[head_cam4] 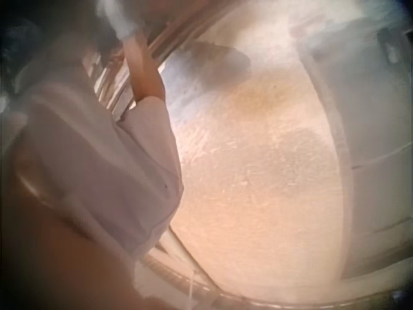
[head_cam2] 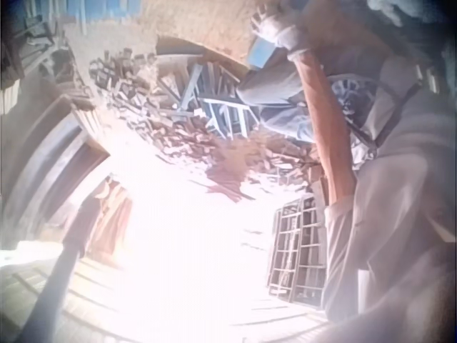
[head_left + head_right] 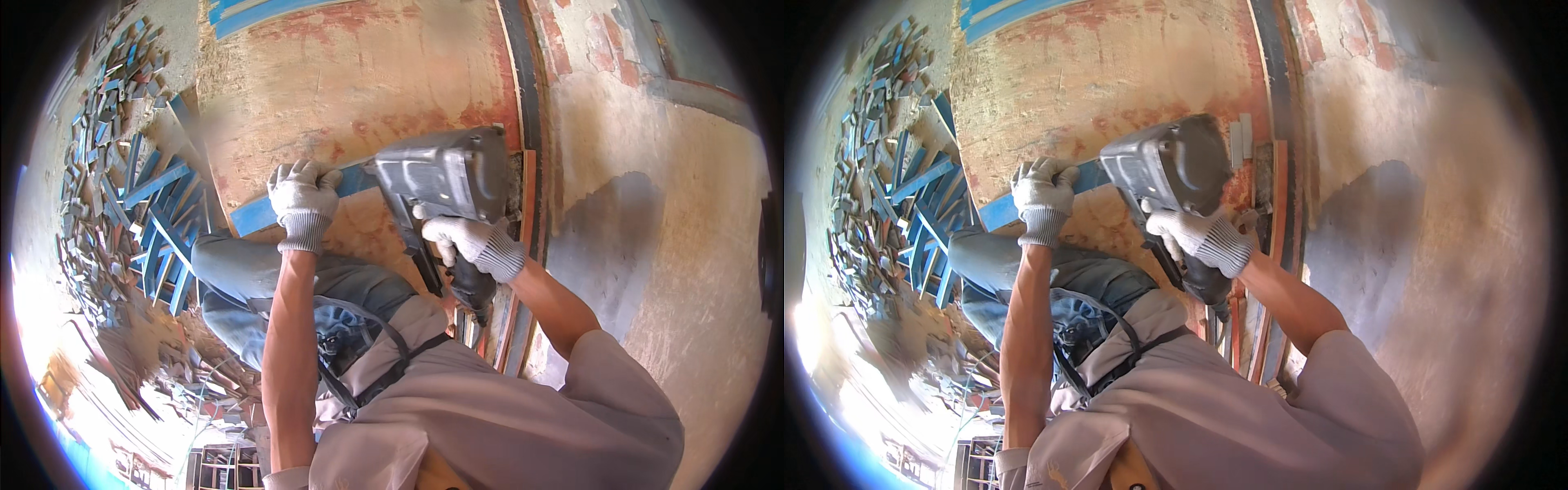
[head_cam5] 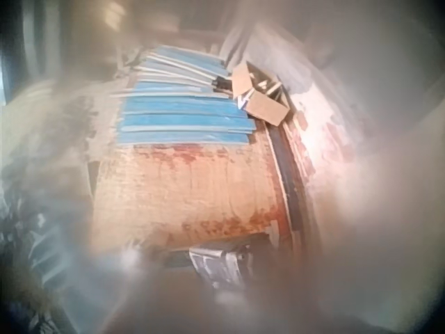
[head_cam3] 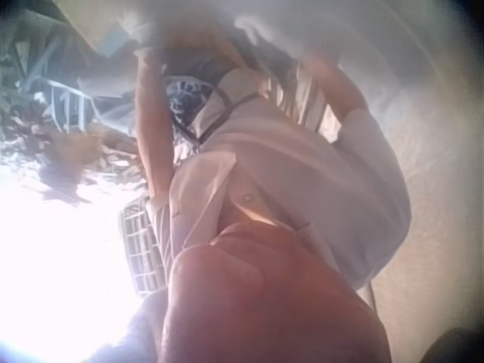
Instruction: The person is nailing blue wooden planks onto a wooden structure using a nail gun. They repeatedly pick up planks, position them, and secure them with the nail gun.
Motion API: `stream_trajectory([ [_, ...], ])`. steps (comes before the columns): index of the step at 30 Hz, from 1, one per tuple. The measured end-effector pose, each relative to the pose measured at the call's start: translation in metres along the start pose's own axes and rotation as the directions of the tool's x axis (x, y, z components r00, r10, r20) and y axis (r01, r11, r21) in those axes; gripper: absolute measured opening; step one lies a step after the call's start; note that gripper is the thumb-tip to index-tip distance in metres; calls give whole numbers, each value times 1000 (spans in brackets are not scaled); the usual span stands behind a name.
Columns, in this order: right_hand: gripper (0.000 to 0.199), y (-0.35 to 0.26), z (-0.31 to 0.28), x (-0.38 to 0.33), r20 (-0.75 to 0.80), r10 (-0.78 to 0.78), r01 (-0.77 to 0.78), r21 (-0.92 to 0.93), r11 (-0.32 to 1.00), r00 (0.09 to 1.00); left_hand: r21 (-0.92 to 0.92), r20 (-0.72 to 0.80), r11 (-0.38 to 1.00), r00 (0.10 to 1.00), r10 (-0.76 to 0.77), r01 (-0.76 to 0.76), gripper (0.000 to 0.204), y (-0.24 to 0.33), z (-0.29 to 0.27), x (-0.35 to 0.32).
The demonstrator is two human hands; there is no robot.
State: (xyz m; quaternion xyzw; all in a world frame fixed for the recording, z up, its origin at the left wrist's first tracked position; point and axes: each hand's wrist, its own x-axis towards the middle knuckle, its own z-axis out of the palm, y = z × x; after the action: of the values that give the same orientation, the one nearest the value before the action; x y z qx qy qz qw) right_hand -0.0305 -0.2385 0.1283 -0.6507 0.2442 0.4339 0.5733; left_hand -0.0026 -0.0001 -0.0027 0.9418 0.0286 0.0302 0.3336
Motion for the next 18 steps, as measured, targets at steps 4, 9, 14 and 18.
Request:
stream_trajectory([
  [4,24,-8,-5,-3,-41,-14,12,-65,998,999,9,11,999,999,-36,36,18,-1,-6,-2],
  [9,24,17,-14,2,-14,-16,15,-82,996,1000,361,-323,879,926,-194,310,48,-25,-36,-23],
  [14,28,24,-14,2,31,-56,61,-171,983,998,341,41,596,621,-783,728,69,-64,-67,-21],
  [18,32,26,-15,3,60,-75,83,-141,986,995,503,-206,499,659,-723,705,64,-78,-47,-37],
])
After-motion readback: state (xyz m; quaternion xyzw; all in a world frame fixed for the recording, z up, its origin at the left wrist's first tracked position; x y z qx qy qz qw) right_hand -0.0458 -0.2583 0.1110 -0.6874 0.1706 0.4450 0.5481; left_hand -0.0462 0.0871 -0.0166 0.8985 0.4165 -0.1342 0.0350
